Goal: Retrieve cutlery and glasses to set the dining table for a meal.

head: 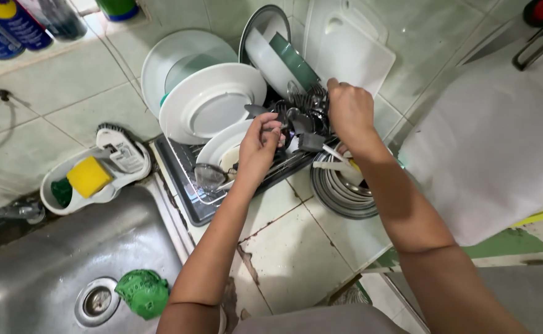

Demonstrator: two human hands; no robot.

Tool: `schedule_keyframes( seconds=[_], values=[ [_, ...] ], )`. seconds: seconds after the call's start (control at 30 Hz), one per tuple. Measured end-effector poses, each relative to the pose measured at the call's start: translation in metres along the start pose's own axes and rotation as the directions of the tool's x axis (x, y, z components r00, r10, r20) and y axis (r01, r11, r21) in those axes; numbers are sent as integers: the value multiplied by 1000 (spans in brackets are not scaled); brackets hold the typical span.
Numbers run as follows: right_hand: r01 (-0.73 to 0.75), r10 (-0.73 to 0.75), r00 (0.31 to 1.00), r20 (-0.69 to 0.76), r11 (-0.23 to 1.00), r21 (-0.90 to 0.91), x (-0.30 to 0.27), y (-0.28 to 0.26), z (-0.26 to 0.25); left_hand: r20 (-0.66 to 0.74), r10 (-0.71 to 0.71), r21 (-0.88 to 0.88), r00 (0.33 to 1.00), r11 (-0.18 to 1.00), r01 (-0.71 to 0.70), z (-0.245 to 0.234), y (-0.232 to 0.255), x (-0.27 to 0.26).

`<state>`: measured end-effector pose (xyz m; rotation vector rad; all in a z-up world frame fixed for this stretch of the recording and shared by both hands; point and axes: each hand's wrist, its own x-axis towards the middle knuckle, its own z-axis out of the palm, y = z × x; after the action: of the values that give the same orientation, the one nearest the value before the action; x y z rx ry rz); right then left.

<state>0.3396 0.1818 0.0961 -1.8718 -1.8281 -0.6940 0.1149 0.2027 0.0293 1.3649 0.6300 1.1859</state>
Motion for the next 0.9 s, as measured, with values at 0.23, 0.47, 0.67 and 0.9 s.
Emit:
schedule_keyframes(
  seconds=[0.23,0.47,0.67,0.9],
  values=[
    [8,-7,1000,17,998,-59,5,-7,-14,-8,46,51,999,998,-46,-3,3,-12],
    [184,-94,875,-475,972,146,3,-5,-102,-1,113,95,994,989,-113,4,16,-21],
    [224,76,901,-426,761,609,-3,-7,-158,43,199,106,979,973,-203,19,48,-55],
    [-282,4,952,305,394,875,-73,-64,-74,313,-361,-191,879,882,430,27,16,-149]
  ],
)
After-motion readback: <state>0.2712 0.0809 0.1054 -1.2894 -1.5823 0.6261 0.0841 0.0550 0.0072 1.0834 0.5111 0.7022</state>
